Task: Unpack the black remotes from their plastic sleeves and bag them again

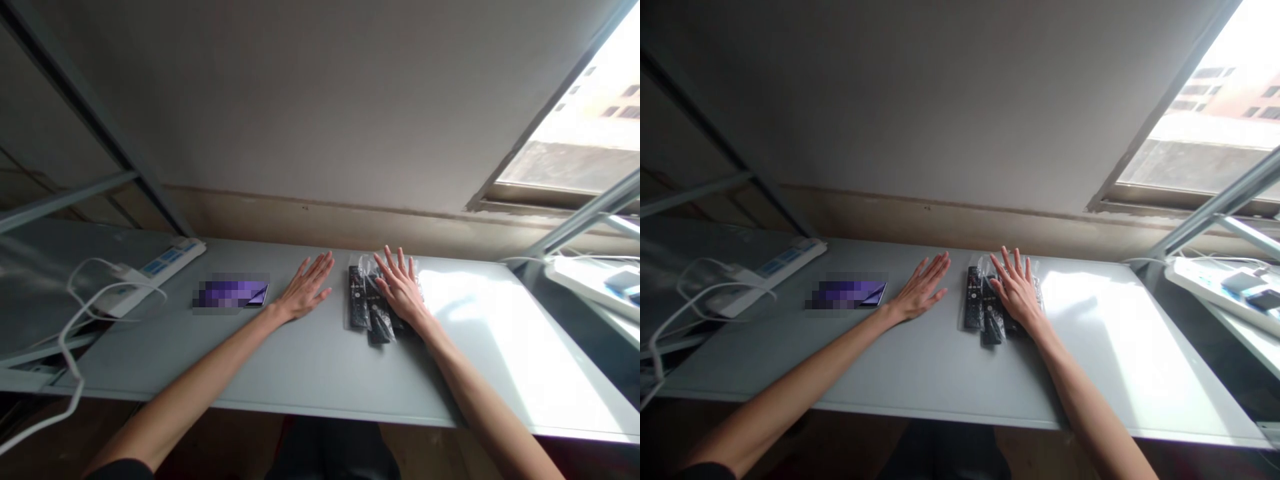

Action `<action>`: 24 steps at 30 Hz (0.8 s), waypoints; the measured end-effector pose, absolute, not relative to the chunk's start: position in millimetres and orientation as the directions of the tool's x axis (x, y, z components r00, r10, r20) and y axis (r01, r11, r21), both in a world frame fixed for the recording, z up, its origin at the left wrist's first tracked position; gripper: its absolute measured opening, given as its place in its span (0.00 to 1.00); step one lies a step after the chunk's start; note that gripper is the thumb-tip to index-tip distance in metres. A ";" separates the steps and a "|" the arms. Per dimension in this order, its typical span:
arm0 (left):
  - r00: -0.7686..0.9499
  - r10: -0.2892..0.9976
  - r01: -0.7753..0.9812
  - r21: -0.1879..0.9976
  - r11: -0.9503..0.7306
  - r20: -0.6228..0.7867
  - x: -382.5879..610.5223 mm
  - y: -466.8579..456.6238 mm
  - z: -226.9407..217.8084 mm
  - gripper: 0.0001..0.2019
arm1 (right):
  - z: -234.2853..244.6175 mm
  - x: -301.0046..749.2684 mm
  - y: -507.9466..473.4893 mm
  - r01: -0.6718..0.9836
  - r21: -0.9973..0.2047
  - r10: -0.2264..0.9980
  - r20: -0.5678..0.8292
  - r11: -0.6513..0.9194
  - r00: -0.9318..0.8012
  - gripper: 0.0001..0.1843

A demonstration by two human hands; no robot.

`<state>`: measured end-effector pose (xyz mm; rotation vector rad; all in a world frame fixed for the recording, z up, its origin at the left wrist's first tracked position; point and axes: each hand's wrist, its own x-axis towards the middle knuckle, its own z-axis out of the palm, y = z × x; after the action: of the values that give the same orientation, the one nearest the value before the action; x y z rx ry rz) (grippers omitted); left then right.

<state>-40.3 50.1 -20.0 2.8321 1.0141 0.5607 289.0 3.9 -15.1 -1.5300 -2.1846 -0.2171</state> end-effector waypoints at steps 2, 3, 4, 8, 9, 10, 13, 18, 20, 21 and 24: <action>0.732 0.616 0.585 0.197 -0.787 0.290 -39.3 52.6 -20.8 0.41 | -15.6 289.8 4.6 0.921 -0.141 0.854 0.445 0.362 -0.268 0.37; 0.742 0.610 0.577 0.199 -0.792 0.278 -38.9 53.4 -21.1 0.41 | -15.5 290.0 4.7 0.921 -0.145 0.857 0.440 0.362 -0.267 0.36; 0.751 0.604 0.569 0.202 -0.797 0.268 -38.6 53.8 -21.1 0.41 | -15.2 290.0 4.7 0.921 -0.148 0.860 0.435 0.362 -0.268 0.36; 0.776 0.575 0.537 0.207 -0.818 0.259 -38.8 53.0 -19.1 0.42 | -14.0 288.5 4.0 0.919 -0.138 0.862 0.420 0.370 -0.284 0.36; 0.779 0.568 0.530 0.205 -0.823 0.265 -38.8 52.5 -18.2 0.43 | -13.8 288.1 3.9 0.918 -0.134 0.861 0.417 0.374 -0.290 0.36; 0.785 0.557 0.519 0.203 -0.830 0.271 -38.8 52.0 -17.3 0.43 | -13.6 287.6 3.8 0.916 -0.131 0.860 0.416 0.379 -0.296 0.36; 0.815 0.510 0.473 0.192 -0.860 0.277 -38.6 50.8 -15.0 0.46 | -13.1 286.9 3.7 0.910 -0.135 0.858 0.411 0.392 -0.308 0.36; 0.841 0.459 0.427 0.171 -0.888 0.288 -39.2 48.0 -11.8 0.48 | -9.1 284.0 1.6 0.892 -0.155 0.838 0.440 0.426 -0.324 0.36; 0.847 0.446 0.419 0.152 -0.895 0.289 -39.7 46.2 -9.6 0.47 | -5.7 281.0 -1.7 0.877 -0.158 0.819 0.461 0.455 -0.342 0.36; 0.851 0.439 0.416 0.140 -0.898 0.288 -40.0 45.4 -8.5 0.46 | -3.5 279.3 -4.0 0.866 -0.161 0.807 0.472 0.474 -0.355 0.36; 0.858 0.426 0.411 0.114 -0.905 0.289 -40.2 43.8 -6.2 0.42 | 5.3 273.3 -12.8 0.811 -0.162 0.730 0.557 0.562 -0.395 0.38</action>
<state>-40.2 43.8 -6.2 2.9809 0.6716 0.4805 273.3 -12.8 5.3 -1.2310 -2.2127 -0.1809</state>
